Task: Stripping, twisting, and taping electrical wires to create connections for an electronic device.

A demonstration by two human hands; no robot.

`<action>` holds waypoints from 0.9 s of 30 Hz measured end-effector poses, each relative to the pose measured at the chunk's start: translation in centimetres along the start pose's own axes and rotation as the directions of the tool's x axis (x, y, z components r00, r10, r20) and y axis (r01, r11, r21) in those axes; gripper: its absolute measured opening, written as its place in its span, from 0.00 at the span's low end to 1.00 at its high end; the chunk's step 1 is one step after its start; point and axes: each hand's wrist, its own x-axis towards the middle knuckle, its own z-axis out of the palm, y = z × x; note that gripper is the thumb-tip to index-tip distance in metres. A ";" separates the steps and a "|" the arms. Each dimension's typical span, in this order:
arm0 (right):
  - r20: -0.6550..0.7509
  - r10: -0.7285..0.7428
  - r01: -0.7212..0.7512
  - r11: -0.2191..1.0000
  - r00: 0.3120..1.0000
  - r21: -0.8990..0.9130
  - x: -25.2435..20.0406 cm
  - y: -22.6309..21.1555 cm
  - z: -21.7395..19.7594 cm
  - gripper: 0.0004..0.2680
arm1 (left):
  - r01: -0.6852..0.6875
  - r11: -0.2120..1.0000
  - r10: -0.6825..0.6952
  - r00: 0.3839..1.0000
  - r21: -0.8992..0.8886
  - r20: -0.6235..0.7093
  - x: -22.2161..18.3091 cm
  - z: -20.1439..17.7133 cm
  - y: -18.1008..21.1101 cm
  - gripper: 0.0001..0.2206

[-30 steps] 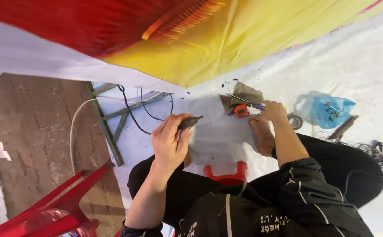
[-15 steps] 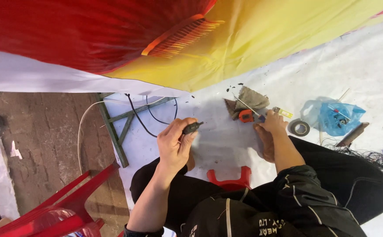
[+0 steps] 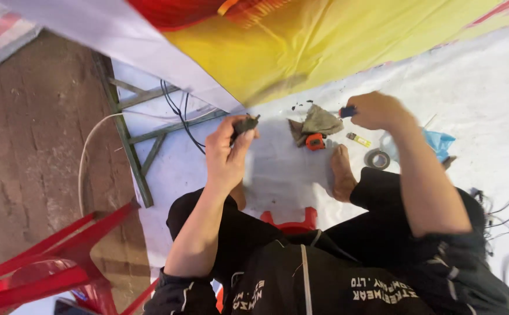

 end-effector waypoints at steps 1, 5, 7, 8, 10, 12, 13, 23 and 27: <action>-0.004 0.001 -0.001 1.000 1.000 -0.011 -3.6 -1.7 -2.7 0.14 | -0.005 1.000 0.005 1.000 -0.006 -0.009 0.0 -0.1 0.7 0.07; -0.280 -0.107 0.184 0.946 0.954 0.267 -13.4 -4.8 -7.5 0.11 | 0.066 0.998 -0.065 0.995 0.005 -0.078 -0.2 -0.6 2.0 0.08; -0.388 -0.204 0.356 0.857 0.899 0.373 -14.8 -4.9 -6.5 0.08 | 0.042 0.999 -0.041 0.994 0.007 -0.099 -0.4 -0.8 1.8 0.08; -0.456 -0.285 0.486 0.769 0.843 0.416 -15.0 -5.3 -5.8 0.12 | 0.038 0.999 -0.040 0.993 -0.020 -0.111 -0.5 -0.9 1.6 0.09; -0.524 -0.361 0.609 0.657 0.771 0.444 -15.0 -6.3 -4.5 0.19 | 0.034 0.998 -0.040 0.990 -0.043 -0.132 -0.5 -1.0 1.3 0.10; -0.619 -0.340 0.681 0.563 0.708 0.469 -14.7 -7.7 -3.2 0.21 | -0.122 0.991 0.113 0.983 -0.057 -0.142 -0.4 -1.1 0.9 0.10; -0.619 -0.347 0.686 0.558 0.705 0.467 -14.7 -8.3 -2.9 0.21 | -0.123 0.991 0.114 0.982 -0.050 -0.148 -0.5 -1.3 0.9 0.10; -0.592 -0.510 0.773 0.511 0.624 0.376 -14.6 -11.8 -2.0 0.18 | -0.123 0.992 0.119 0.983 -0.024 -0.139 -0.5 -1.9 0.4 0.10; -0.575 -0.515 0.768 0.505 0.635 0.395 -14.6 -12.2 -2.5 0.18 | -0.101 0.995 0.100 0.983 0.001 -0.151 -0.2 -1.8 0.4 0.10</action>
